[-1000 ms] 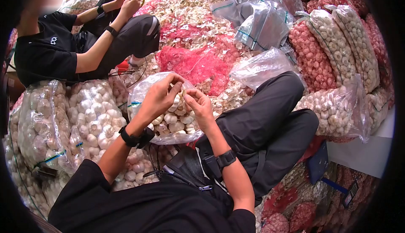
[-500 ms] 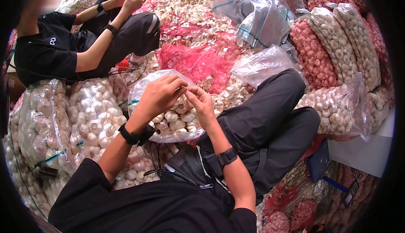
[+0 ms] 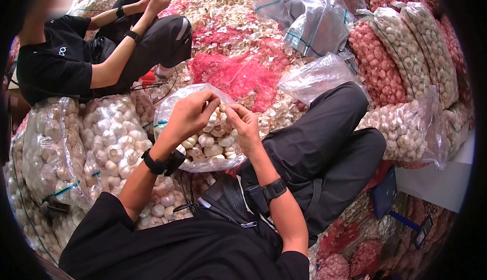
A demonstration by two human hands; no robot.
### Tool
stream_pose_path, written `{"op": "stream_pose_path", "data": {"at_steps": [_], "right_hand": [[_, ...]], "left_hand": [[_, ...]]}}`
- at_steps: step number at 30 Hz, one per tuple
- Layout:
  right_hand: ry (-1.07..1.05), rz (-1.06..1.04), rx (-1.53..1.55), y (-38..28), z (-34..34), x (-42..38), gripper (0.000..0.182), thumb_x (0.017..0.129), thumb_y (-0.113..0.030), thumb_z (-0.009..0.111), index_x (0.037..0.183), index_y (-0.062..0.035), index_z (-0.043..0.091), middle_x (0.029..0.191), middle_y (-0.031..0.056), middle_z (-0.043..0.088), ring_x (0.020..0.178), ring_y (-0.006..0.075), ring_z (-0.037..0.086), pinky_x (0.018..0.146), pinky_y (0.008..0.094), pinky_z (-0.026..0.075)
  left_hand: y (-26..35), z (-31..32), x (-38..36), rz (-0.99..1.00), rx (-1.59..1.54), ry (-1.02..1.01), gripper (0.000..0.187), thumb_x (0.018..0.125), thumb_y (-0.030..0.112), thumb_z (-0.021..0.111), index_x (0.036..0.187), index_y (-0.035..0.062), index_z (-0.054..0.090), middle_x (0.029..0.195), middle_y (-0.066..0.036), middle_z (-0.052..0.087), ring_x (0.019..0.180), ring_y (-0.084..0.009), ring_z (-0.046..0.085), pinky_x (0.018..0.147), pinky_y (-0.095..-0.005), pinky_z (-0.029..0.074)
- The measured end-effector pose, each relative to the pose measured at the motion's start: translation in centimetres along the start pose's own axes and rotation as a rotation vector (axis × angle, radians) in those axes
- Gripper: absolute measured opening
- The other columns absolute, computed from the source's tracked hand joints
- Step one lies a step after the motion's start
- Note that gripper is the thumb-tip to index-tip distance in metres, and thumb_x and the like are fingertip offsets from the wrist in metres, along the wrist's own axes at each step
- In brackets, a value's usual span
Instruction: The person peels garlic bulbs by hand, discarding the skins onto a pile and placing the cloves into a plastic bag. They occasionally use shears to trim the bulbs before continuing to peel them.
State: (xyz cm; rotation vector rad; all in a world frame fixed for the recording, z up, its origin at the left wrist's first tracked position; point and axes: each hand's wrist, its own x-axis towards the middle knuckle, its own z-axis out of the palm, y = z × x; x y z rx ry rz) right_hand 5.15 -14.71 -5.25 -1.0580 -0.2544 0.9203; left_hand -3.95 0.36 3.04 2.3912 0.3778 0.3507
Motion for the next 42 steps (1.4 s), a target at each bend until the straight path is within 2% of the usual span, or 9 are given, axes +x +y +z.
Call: {"op": "stream_pose_path", "data": {"at_steps": [3, 6, 8, 10, 14, 17, 23, 36, 42], "right_hand": [[-0.005, -0.008, -0.002, 0.2, -0.1, 0.1, 0.021, 0.099, -0.02, 0.067, 0.107, -0.0011, 0.071, 0.072, -0.003, 0.06, 0.061, 0.0044, 0.052, 0.059, 0.0218, 0.042], [-0.011, -0.013, -0.022, 0.3, -0.2, 0.2, 0.021, 0.099, -0.02, 0.067, 0.107, -0.0008, 0.071, 0.073, -0.0034, 0.06, 0.062, 0.0043, 0.052, 0.059, 0.0216, 0.042], [-0.02, -0.014, -0.034, 0.5, -0.2, 0.2, 0.021, 0.099, -0.02, 0.068, 0.107, -0.0008, 0.071, 0.074, -0.0036, 0.06, 0.063, 0.0042, 0.052, 0.059, 0.0216, 0.043], [-0.026, -0.036, -0.058, 0.5, -0.1, 0.3, 0.021, 0.099, -0.019, 0.067, 0.107, -0.0002, 0.07, 0.077, -0.0042, 0.061, 0.063, 0.0037, 0.052, 0.06, 0.0215, 0.043], [-0.01, -0.062, -0.097, 0.0, 0.3, 0.0, 0.02, 0.101, -0.019, 0.066, 0.109, -0.0004, 0.069, 0.079, -0.0045, 0.061, 0.065, 0.0032, 0.052, 0.06, 0.0214, 0.043], [-0.005, -0.088, -0.107, 0.0, 0.3, 0.1, 0.019, 0.102, -0.019, 0.064, 0.109, -0.0011, 0.069, 0.077, -0.0048, 0.059, 0.064, 0.0027, 0.051, 0.058, 0.0213, 0.041], [-0.037, -0.033, -0.095, -0.8, 0.3, 0.0, 0.026, 0.106, -0.026, 0.058, 0.104, -0.0026, 0.069, 0.069, -0.0046, 0.056, 0.062, 0.0035, 0.049, 0.058, 0.0215, 0.037], [-0.044, -0.052, -0.054, -0.1, -0.2, 0.0, 0.023, 0.104, -0.024, 0.062, 0.095, -0.0036, 0.065, 0.07, -0.0031, 0.059, 0.062, 0.0041, 0.051, 0.058, 0.0218, 0.04], [-0.034, -0.067, -0.079, -0.5, 0.2, -0.3, 0.023, 0.103, -0.023, 0.063, 0.092, -0.0035, 0.063, 0.071, -0.0034, 0.058, 0.062, 0.0038, 0.05, 0.058, 0.0211, 0.04]], "left_hand": [[0.5, -0.5, 0.2, -0.129, -0.016, 0.091, 0.016, 0.095, 0.018, 0.064, 0.094, 0.0023, 0.066, 0.087, -0.015, 0.069, 0.078, -0.0338, 0.068, 0.069, -0.0427, 0.052], [0.6, -1.1, 1.1, -0.315, -0.11, 0.202, 0.021, 0.096, 0.018, 0.063, 0.11, 0.0021, 0.066, 0.102, -0.016, 0.068, 0.094, -0.0334, 0.067, 0.082, -0.0411, 0.052], [0.5, -0.4, 1.7, 0.011, 0.074, 0.632, 0.038, 0.097, 0.016, 0.063, 0.132, 0.0017, 0.058, 0.125, -0.018, 0.061, 0.115, -0.035, 0.058, 0.1, -0.0408, 0.045], [-0.2, -0.4, 1.2, 0.026, 0.106, 0.551, 0.054, 0.096, 0.014, 0.062, 0.146, 0.0021, 0.045, 0.139, -0.019, 0.05, 0.129, -0.0388, 0.046, 0.112, -0.0432, 0.036], [-0.3, -0.4, 0.6, 0.041, 0.013, 0.226, 0.033, 0.094, 0.013, 0.067, 0.125, 0.0032, 0.063, 0.121, -0.018, 0.062, 0.119, -0.0356, 0.056, 0.105, -0.0434, 0.042], [-0.1, -0.4, 0.3, 0.141, 0.022, 0.001, 0.011, 0.09, 0.012, 0.071, 0.094, 0.0024, 0.067, 0.089, -0.01, 0.065, 0.092, -0.0313, 0.063, 0.087, -0.0426, 0.048], [0.0, -0.1, 0.4, 0.086, -0.065, -0.006, 0.01, 0.088, 0.007, 0.072, 0.094, 0.0032, 0.065, 0.092, -0.011, 0.064, 0.084, -0.029, 0.066, 0.071, -0.0367, 0.053], [-0.2, 0.4, 0.3, 0.085, -0.12, -0.058, 0.015, 0.089, 0.01, 0.073, 0.098, 0.001, 0.067, 0.091, -0.011, 0.067, 0.08, -0.0262, 0.064, 0.068, -0.0354, 0.05], [-0.1, 0.3, 0.1, -0.06, -0.227, -0.11, 0.014, 0.088, 0.011, 0.074, 0.094, -0.0001, 0.069, 0.079, -0.007, 0.065, 0.072, -0.0146, 0.058, 0.063, -0.0295, 0.045]]}}
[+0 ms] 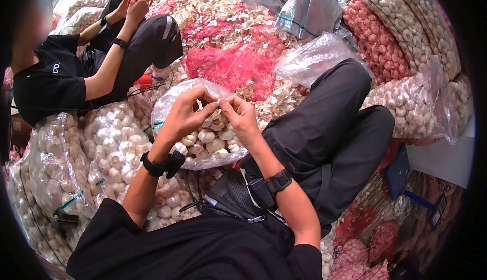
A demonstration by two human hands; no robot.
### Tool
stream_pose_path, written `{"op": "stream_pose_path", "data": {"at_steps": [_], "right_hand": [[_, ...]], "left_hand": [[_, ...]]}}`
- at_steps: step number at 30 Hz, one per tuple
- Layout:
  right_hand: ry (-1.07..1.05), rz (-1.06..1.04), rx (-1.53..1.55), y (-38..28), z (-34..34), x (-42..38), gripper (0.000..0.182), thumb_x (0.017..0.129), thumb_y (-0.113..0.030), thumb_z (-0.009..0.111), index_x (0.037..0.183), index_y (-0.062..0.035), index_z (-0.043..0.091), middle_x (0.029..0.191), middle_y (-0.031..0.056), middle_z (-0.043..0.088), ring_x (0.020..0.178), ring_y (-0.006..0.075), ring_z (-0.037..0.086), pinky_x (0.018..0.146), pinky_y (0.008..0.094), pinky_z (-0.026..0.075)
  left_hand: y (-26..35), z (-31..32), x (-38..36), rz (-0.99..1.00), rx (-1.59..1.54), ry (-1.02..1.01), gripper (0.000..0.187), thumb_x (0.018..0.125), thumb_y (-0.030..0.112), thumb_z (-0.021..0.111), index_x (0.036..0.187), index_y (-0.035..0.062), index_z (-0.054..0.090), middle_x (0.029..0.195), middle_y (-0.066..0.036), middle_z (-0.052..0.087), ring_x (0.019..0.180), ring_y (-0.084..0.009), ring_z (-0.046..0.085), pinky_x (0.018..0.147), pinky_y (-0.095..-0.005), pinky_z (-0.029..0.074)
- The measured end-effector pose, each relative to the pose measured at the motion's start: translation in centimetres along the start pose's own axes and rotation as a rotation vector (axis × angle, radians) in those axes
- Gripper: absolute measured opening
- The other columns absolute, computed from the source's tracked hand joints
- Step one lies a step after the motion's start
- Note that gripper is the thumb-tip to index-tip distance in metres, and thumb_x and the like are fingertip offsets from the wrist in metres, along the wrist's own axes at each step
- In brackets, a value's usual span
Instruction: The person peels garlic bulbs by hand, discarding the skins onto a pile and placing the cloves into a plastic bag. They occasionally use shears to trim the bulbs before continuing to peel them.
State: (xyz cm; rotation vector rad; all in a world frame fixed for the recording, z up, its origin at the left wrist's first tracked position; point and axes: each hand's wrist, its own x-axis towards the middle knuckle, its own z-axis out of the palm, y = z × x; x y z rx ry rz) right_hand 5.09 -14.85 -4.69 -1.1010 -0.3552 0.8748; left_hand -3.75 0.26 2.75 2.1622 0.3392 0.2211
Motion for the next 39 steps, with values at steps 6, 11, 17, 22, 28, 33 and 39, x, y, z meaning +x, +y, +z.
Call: {"op": "stream_pose_path", "data": {"at_steps": [6, 11, 17, 22, 28, 33, 39], "right_hand": [[0.02, -0.003, -0.004, -0.1, 0.7, -0.3, 0.022, 0.104, -0.022, 0.062, 0.091, -0.0033, 0.062, 0.071, -0.0032, 0.058, 0.063, 0.0036, 0.05, 0.059, 0.021, 0.04], [0.018, -0.004, 0.01, -0.4, 0.8, -0.2, 0.022, 0.105, -0.022, 0.06, 0.092, -0.0038, 0.062, 0.071, -0.0026, 0.057, 0.063, 0.0041, 0.05, 0.06, 0.0218, 0.04], [0.027, -0.012, 0.025, -0.1, 0.3, 0.0, 0.023, 0.105, -0.024, 0.06, 0.093, -0.0036, 0.062, 0.071, -0.0034, 0.057, 0.063, 0.004, 0.05, 0.059, 0.0216, 0.04], [0.01, -0.036, 0.029, -0.7, 0.3, -0.3, 0.02, 0.103, -0.02, 0.062, 0.095, -0.0022, 0.063, 0.073, -0.0034, 0.058, 0.064, 0.0032, 0.05, 0.059, 0.0211, 0.04], [0.041, -0.078, -0.005, -1.2, 1.1, -0.8, 0.016, 0.101, -0.016, 0.061, 0.096, -0.0008, 0.063, 0.074, -0.003, 0.059, 0.066, 0.0024, 0.051, 0.059, 0.0207, 0.04], [0.103, -0.147, -0.012, -1.1, 2.0, -1.2, 0.017, 0.102, -0.017, 0.06, 0.093, -0.0026, 0.061, 0.073, -0.0025, 0.059, 0.065, 0.0026, 0.051, 0.059, 0.0209, 0.04], [0.165, -0.131, -0.003, -1.5, 2.9, -1.3, 0.02, 0.105, -0.02, 0.056, 0.092, -0.0054, 0.058, 0.07, -0.0016, 0.057, 0.064, 0.0034, 0.051, 0.058, 0.0213, 0.041]], "left_hand": [[-0.7, 0.2, 0.0, -0.108, -0.088, 0.0, 0.018, 0.092, 0.017, 0.071, 0.094, -0.0013, 0.068, 0.081, -0.004, 0.067, 0.072, -0.0086, 0.056, 0.064, -0.0266, 0.045], [-1.4, 0.2, 0.3, -0.195, -0.253, -0.01, 0.021, 0.097, 0.02, 0.067, 0.102, -0.0011, 0.07, 0.085, -0.003, 0.069, 0.077, -0.0061, 0.057, 0.068, -0.026, 0.047], [-0.3, -0.3, 0.4, -0.106, -0.116, -0.061, 0.022, 0.096, 0.021, 0.069, 0.104, 0.0003, 0.071, 0.084, -0.002, 0.069, 0.075, -0.0052, 0.058, 0.065, -0.0241, 0.044], [-0.1, -0.1, 0.2, -0.164, -0.142, -0.064, 0.02, 0.094, 0.02, 0.071, 0.101, 0.0014, 0.071, 0.084, 0.0, 0.068, 0.074, -0.0041, 0.058, 0.063, -0.0226, 0.044], [-0.9, 0.8, -0.2, -0.155, -0.249, -0.061, 0.016, 0.097, 0.015, 0.069, 0.098, 0.0, 0.066, 0.085, 0.0, 0.067, 0.078, -0.0033, 0.06, 0.066, -0.0214, 0.048], [-0.2, 1.6, -0.4, -0.109, -0.336, 0.061, 0.017, 0.093, 0.014, 0.069, 0.092, -0.0024, 0.066, 0.073, -0.004, 0.064, 0.066, -0.008, 0.058, 0.058, -0.0272, 0.046], [0.2, 1.8, -0.3, -0.052, -0.344, 0.084, 0.018, 0.098, 0.015, 0.065, 0.094, -0.0023, 0.064, 0.072, -0.002, 0.06, 0.067, -0.0066, 0.053, 0.059, -0.0268, 0.044]]}}
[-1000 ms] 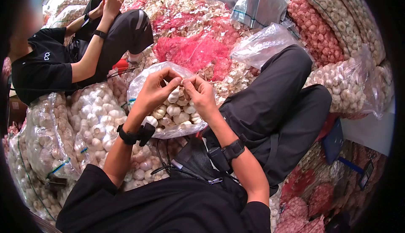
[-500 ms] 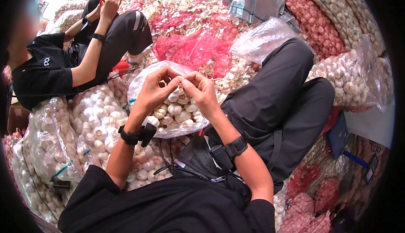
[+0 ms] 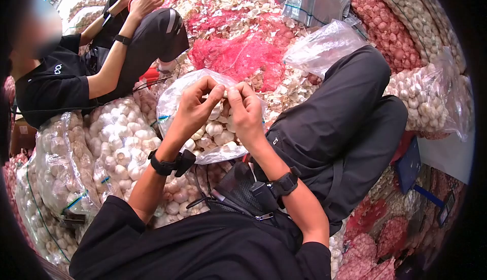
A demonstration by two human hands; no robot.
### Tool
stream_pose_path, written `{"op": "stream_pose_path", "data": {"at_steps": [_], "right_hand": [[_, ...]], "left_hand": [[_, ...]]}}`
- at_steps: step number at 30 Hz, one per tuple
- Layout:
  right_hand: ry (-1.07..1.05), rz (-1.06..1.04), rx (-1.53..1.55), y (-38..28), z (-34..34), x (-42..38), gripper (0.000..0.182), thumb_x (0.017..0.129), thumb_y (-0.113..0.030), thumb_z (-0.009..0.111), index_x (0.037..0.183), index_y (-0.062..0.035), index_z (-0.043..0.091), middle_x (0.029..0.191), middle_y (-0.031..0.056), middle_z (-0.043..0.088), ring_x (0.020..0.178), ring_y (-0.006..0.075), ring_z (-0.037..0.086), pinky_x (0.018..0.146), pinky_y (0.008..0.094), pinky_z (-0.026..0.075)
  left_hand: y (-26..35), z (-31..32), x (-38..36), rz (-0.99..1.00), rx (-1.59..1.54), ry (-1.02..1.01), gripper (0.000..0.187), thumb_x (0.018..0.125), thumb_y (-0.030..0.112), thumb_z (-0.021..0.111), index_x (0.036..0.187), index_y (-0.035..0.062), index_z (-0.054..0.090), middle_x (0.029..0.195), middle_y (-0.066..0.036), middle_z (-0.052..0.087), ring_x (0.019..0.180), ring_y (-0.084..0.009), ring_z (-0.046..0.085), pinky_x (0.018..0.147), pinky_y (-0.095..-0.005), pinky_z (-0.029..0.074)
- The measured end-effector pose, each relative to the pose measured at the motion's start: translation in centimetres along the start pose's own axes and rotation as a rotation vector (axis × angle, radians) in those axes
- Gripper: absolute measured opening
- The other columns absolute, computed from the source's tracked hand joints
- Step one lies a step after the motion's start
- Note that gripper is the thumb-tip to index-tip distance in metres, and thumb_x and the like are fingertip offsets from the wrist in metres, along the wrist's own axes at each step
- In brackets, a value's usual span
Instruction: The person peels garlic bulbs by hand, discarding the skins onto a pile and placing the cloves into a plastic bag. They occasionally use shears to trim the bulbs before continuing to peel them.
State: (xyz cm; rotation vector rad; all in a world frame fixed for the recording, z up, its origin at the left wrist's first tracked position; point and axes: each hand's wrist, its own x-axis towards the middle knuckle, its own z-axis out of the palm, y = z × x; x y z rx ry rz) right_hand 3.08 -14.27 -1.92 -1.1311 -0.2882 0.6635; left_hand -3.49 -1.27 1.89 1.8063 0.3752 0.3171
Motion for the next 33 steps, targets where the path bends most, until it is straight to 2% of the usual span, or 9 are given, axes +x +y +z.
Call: {"op": "stream_pose_path", "data": {"at_steps": [6, 12, 17, 19, 21, 24, 27, 29, 33], "right_hand": [[-0.074, 0.059, 0.114, -0.2, -0.8, 0.3, 0.019, 0.106, -0.02, 0.054, 0.097, -0.0039, 0.059, 0.07, -0.0028, 0.056, 0.063, 0.0039, 0.049, 0.057, 0.022, 0.04], [-0.077, -0.115, -0.189, -0.1, -0.9, 0.2, 0.016, 0.105, -0.016, 0.056, 0.106, -0.0007, 0.059, 0.072, -0.0038, 0.054, 0.065, 0.0019, 0.045, 0.057, 0.0215, 0.036], [-0.028, -0.141, -0.207, 0.1, -1.1, 0.3, 0.013, 0.105, -0.013, 0.057, 0.105, 0.0001, 0.059, 0.073, -0.0044, 0.054, 0.065, 0.002, 0.046, 0.057, 0.0222, 0.037], [-0.031, -0.148, -0.223, 0.0, -1.2, 0.2, 0.013, 0.105, -0.013, 0.057, 0.105, 0.0003, 0.059, 0.073, -0.004, 0.055, 0.065, 0.0022, 0.046, 0.056, 0.0223, 0.037], [-0.032, -0.156, -0.242, 0.1, -1.3, 0.3, 0.014, 0.105, -0.013, 0.058, 0.105, 0.0005, 0.059, 0.073, -0.0035, 0.055, 0.065, 0.0024, 0.046, 0.056, 0.0224, 0.037], [-0.033, -0.197, -0.295, 0.5, -1.6, 0.5, 0.014, 0.105, -0.014, 0.058, 0.106, -0.0002, 0.06, 0.074, 0.0002, 0.059, 0.067, 0.0041, 0.049, 0.057, 0.0238, 0.04], [-0.009, -0.271, -0.453, 0.3, -1.6, 0.6, 0.013, 0.104, -0.014, 0.059, 0.108, -0.0017, 0.06, 0.074, 0.0081, 0.064, 0.065, 0.0106, 0.059, 0.058, 0.0289, 0.045], [-0.021, -0.363, -0.633, -0.1, -1.7, 0.7, 0.012, 0.102, -0.014, 0.061, 0.109, -0.0039, 0.061, 0.077, 0.0157, 0.067, 0.067, 0.0244, 0.07, 0.058, 0.0357, 0.05], [-0.019, -0.421, -0.744, -0.3, -1.8, 0.9, 0.012, 0.101, -0.014, 0.062, 0.109, -0.0053, 0.062, 0.079, 0.0185, 0.068, 0.072, 0.0352, 0.071, 0.058, 0.041, 0.051]], "left_hand": [[-0.7, -0.1, 0.2, -0.038, -0.042, 0.048, 0.02, 0.102, 0.016, 0.063, 0.094, -0.0019, 0.064, 0.073, 0.0, 0.059, 0.069, -0.005, 0.052, 0.059, -0.0254, 0.043], [0.2, -1.0, 0.3, -0.14, -0.02, -0.04, 0.015, 0.102, 0.016, 0.063, 0.103, 0.0012, 0.066, 0.084, 0.003, 0.06, 0.074, -0.003, 0.051, 0.063, -0.0211, 0.04], [1.7, -1.4, 0.7, 0.252, 0.353, -0.041, 0.018, 0.093, 0.011, 0.071, 0.11, 0.0052, 0.069, 0.101, -0.002, 0.068, 0.076, -0.0078, 0.057, 0.058, -0.0231, 0.041], [1.4, -1.3, 0.7, 0.278, 0.372, -0.05, 0.019, 0.091, 0.01, 0.072, 0.11, 0.0048, 0.069, 0.1, -0.003, 0.069, 0.075, -0.009, 0.057, 0.057, -0.0237, 0.041], [1.6, -1.3, 0.6, 0.228, 0.395, -0.049, 0.02, 0.089, 0.012, 0.073, 0.107, 0.0041, 0.069, 0.093, -0.009, 0.068, 0.074, -0.0216, 0.064, 0.066, -0.0339, 0.05], [1.9, -1.3, 0.6, 0.203, 0.353, -0.047, 0.019, 0.089, 0.013, 0.073, 0.105, 0.0042, 0.069, 0.092, -0.009, 0.068, 0.074, -0.022, 0.064, 0.066, -0.0343, 0.049], [1.7, -1.4, 0.7, 0.179, 0.342, -0.036, 0.016, 0.089, 0.013, 0.073, 0.102, 0.0046, 0.069, 0.091, -0.008, 0.067, 0.073, -0.0217, 0.062, 0.064, -0.0341, 0.049], [1.2, -1.5, 0.8, 0.21, 0.364, -0.047, 0.015, 0.09, 0.01, 0.073, 0.102, 0.004, 0.069, 0.093, -0.007, 0.068, 0.074, -0.0186, 0.061, 0.064, -0.031, 0.047], [1.1, -1.8, 0.8, 0.24, 0.418, -0.062, 0.013, 0.09, 0.007, 0.072, 0.102, 0.0025, 0.068, 0.093, -0.007, 0.067, 0.076, -0.018, 0.06, 0.066, -0.0294, 0.047]]}}
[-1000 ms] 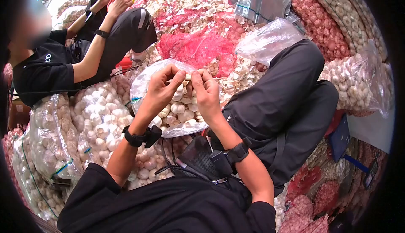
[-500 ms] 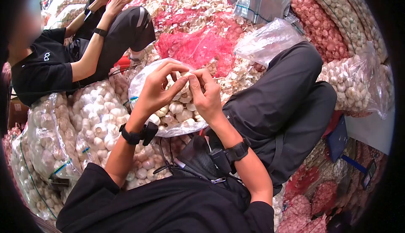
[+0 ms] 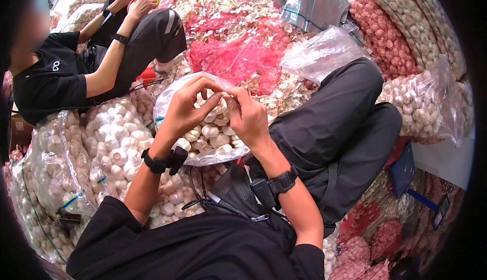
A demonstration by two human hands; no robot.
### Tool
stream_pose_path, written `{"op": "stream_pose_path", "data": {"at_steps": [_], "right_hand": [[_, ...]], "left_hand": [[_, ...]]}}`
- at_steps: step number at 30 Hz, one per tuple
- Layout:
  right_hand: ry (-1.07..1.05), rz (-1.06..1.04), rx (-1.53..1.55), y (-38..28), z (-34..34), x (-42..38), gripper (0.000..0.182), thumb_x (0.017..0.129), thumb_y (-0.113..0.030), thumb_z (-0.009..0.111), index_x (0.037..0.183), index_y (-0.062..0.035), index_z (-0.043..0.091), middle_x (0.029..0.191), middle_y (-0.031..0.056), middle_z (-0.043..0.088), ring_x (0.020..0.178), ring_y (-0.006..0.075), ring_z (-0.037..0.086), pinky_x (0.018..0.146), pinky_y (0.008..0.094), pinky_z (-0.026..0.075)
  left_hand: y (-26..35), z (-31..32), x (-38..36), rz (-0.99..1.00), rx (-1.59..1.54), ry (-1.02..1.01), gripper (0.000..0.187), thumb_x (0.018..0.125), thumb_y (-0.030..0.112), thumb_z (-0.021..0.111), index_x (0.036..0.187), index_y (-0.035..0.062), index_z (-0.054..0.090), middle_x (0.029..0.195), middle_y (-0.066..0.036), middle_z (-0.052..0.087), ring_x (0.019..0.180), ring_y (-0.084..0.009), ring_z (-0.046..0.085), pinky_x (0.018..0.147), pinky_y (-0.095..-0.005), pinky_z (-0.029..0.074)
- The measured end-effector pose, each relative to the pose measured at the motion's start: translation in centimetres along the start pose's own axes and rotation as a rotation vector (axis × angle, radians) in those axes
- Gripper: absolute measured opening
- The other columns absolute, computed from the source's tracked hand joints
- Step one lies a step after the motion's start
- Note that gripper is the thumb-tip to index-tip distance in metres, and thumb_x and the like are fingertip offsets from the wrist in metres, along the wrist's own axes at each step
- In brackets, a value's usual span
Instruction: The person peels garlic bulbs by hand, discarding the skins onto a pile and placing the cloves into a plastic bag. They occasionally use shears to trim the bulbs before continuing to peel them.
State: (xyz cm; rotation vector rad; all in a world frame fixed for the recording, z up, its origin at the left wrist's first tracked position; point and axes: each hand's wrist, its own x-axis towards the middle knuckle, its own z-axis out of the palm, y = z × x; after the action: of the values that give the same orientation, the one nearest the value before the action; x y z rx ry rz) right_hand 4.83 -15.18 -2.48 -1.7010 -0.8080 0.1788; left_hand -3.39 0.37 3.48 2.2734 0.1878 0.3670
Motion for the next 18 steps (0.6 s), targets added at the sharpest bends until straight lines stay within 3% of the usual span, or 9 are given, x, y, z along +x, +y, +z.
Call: {"op": "stream_pose_path", "data": {"at_steps": [2, 9, 18], "right_hand": [[0.008, -0.099, -0.07, -0.03, -0.12, 0.21, 0.012, 0.1, -0.015, 0.062, 0.109, -0.0062, 0.062, 0.08, 0.0179, 0.069, 0.072, 0.0367, 0.07, 0.057, 0.0428, 0.051], [0.02, -0.13, -0.086, -0.06, -0.08, 0.2, 0.012, 0.101, -0.015, 0.062, 0.108, -0.0056, 0.063, 0.08, 0.0169, 0.069, 0.072, 0.0351, 0.071, 0.057, 0.0423, 0.052], [0.046, -0.008, 0.022, 0.21, 0.14, 0.05, 0.012, 0.101, -0.015, 0.062, 0.105, -0.0038, 0.063, 0.076, 0.0156, 0.068, 0.067, 0.0328, 0.069, 0.058, 0.0403, 0.051]], "left_hand": [[-0.22, -0.01, 0.01, 0.0, 0.003, 0.002, 0.013, 0.09, 0.007, 0.072, 0.101, 0.0024, 0.068, 0.092, -0.007, 0.067, 0.076, -0.0184, 0.06, 0.066, -0.0296, 0.047], [0.18, -0.02, -0.13, -0.051, -0.001, 0.007, 0.012, 0.093, 0.01, 0.069, 0.102, 0.0029, 0.067, 0.091, -0.006, 0.066, 0.077, -0.0187, 0.062, 0.064, -0.0305, 0.045], [-0.18, 0.44, -0.2, -0.022, -0.072, -0.006, 0.017, 0.092, 0.013, 0.072, 0.103, 0.0023, 0.066, 0.089, -0.007, 0.068, 0.074, -0.0177, 0.062, 0.063, -0.0305, 0.046]]}}
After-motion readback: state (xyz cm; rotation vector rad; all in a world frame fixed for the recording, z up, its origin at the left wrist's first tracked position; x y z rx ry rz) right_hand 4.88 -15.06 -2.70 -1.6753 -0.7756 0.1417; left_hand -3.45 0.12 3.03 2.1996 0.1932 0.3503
